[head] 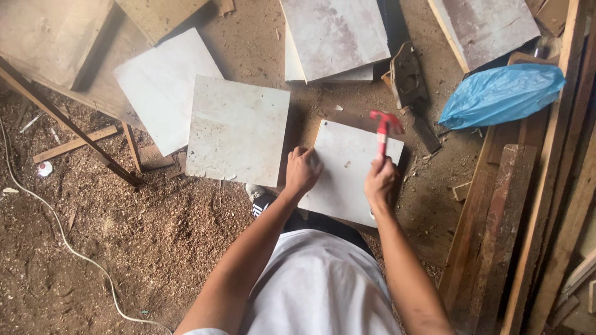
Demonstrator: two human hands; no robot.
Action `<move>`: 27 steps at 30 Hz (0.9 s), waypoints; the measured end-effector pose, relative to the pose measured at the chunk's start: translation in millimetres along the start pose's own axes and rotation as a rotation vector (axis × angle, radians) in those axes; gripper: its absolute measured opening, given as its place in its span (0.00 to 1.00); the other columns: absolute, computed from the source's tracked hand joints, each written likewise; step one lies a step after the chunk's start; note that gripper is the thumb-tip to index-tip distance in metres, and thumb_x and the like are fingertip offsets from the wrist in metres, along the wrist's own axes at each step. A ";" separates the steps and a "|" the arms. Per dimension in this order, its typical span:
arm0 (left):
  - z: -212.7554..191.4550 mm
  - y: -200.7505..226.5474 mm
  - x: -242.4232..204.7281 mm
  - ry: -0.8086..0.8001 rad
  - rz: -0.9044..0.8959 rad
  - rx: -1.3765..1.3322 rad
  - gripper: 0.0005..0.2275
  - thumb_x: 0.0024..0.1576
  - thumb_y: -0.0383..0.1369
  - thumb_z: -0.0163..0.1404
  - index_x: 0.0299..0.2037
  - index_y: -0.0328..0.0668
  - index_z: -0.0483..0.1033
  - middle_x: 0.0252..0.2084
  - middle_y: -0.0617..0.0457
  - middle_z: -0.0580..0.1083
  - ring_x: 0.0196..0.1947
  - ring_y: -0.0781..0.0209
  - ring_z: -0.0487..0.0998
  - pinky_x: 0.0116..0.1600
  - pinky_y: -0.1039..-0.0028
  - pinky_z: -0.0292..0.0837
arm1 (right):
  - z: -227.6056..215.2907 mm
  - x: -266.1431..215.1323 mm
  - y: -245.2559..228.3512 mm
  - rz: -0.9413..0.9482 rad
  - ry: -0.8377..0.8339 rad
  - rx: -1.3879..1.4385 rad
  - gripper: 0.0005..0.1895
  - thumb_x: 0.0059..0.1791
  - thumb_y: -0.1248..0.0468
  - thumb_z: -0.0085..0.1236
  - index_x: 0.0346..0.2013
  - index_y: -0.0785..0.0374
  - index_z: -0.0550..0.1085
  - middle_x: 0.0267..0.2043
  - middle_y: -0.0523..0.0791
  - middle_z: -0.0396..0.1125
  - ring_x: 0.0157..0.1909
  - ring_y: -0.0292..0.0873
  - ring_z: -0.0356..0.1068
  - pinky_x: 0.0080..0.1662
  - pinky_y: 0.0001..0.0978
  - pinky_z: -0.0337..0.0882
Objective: The person retrieves nails from a blue plastic bag and uses a hammer to fasten nails into square white panels. They align a panel with a wooden frame and secure it by hammering nails into the corners, repeating the process for multiple panels.
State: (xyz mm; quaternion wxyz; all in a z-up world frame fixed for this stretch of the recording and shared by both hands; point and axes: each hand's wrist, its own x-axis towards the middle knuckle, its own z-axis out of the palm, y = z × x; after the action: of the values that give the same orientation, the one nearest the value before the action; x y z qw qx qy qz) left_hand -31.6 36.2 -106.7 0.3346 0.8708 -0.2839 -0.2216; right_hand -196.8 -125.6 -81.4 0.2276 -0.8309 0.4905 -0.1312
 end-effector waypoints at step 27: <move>15.4 6.9 12.2 -0.211 -0.462 -0.641 0.33 0.47 0.37 0.62 0.63 0.42 0.62 0.54 0.39 0.76 0.53 0.46 0.80 0.56 0.61 0.77 | -11.2 -13.8 44.7 0.223 -0.064 0.172 0.22 0.59 0.55 0.38 0.32 0.63 0.75 0.21 0.47 0.69 0.23 0.47 0.70 0.30 0.44 0.67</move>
State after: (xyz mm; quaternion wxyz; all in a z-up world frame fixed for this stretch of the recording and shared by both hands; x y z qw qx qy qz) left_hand -33.9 17.1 -114.7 0.4995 0.7358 -0.0301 -0.4563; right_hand -242.2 -134.8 -94.4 0.3266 -0.7524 0.5593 -0.1199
